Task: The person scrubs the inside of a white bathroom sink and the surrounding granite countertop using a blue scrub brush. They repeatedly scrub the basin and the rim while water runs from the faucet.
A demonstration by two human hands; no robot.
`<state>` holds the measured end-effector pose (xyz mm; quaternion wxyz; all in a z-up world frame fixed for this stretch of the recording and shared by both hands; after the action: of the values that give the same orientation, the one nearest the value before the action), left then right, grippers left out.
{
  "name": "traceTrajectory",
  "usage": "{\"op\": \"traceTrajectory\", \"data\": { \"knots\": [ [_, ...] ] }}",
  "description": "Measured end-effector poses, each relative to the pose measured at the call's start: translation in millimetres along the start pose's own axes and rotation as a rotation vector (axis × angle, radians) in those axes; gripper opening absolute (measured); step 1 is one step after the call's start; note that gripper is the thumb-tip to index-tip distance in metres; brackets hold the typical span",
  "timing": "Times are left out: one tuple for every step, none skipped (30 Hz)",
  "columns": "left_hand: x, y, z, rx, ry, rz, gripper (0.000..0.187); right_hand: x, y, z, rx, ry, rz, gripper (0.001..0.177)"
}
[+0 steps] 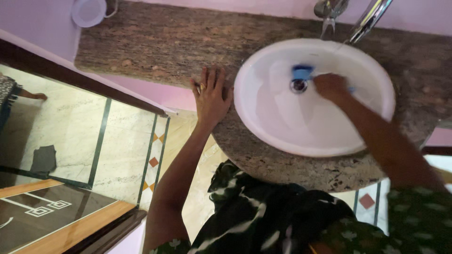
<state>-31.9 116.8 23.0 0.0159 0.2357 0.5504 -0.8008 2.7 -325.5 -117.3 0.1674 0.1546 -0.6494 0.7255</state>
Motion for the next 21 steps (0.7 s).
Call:
{"op": "traceTrajectory", "data": {
  "knots": [
    [-1,-1,0,-0.001,-0.003,0.006,0.064,-8,-3,-30,-0.07,0.004,0.071,0.034],
    [-2,-3,-1,0.006,0.006,0.025,0.063,-8,-6,-71,-0.17,-0.24,0.17,0.036],
    [-3,-4,-1,0.013,0.016,0.044,0.063,0,-9,-111,-0.182,-0.536,0.296,0.036],
    [-2,-5,-1,0.02,0.03,0.054,0.063,7,-3,-129,-0.227,-0.51,0.124,0.046],
    [-2,-5,-2,0.015,0.028,0.044,0.063,16,5,-130,-0.271,-0.482,-0.048,0.062],
    [0,-5,0,0.013,0.024,0.028,0.062,40,8,-110,-0.289,-0.424,-0.193,0.064],
    [0,-4,1,0.012,0.019,0.013,0.062,60,6,-100,-0.305,-0.363,-0.336,0.067],
    [1,-3,2,0.001,0.011,0.004,0.061,73,0,-83,-0.236,-0.382,-0.358,0.065],
    [1,-2,2,-0.011,0.004,-0.006,0.061,85,-3,-61,-0.168,-0.401,-0.38,0.063],
    [-3,-3,2,-0.025,-0.006,-0.007,0.06,79,-12,-49,-0.098,-0.33,-0.304,0.057],
    [-7,-3,2,-0.02,-0.012,0.0,0.059,66,-21,-36,-0.028,-0.258,-0.228,0.052],
    [-6,-3,2,-0.016,-0.018,-0.006,0.059,56,-23,-27,0.033,-0.188,-0.16,0.047],
    [-1,-3,2,-0.013,-0.024,-0.011,0.058,47,-21,-21,0.094,-0.118,-0.092,0.043],
    [-2,-2,3,-0.004,-0.016,-0.003,0.06,34,-22,-22,0.124,-0.124,-0.096,0.041],
    [-2,-1,3,0.006,-0.008,0.005,0.062,21,-22,-29,0.154,-0.129,-0.1,0.039],
    [-3,-1,2,0.015,-0.001,0.016,0.064,11,-27,-37,0.187,-0.134,-0.101,0.038],
    [-9,0,-2,-0.01,-0.007,0.026,0.06,3,-35,-57,0.017,-0.239,-0.012,0.043],
    [-6,3,-4,-0.025,-0.019,0.014,0.056,14,-35,-72,-0.156,-0.34,0.053,0.05],
    [0,7,-4,-0.04,-0.03,0.001,0.053,36,-28,-92,-0.1,-0.383,0.006,0.052],
    [-2,7,-6,-0.034,-0.041,-0.003,0.053,51,-34,-124,-0.043,-0.43,-0.01,0.054],
    [-4,7,-6,-0.029,-0.053,-0.007,0.053,71,-46,-140,-0.146,-0.362,-0.072,0.058]
  ]
}}
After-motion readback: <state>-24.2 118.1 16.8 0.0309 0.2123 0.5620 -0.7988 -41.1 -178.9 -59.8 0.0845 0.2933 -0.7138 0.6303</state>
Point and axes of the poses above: each hand's wrist, its own x-axis away from the middle knuckle, its own y-axis out of the palm, z = x × y, the point moved 3 cm from there along -x, towards the middle knuckle, and after that the axes turned 3 degrees about z, right-handed, at the moved point
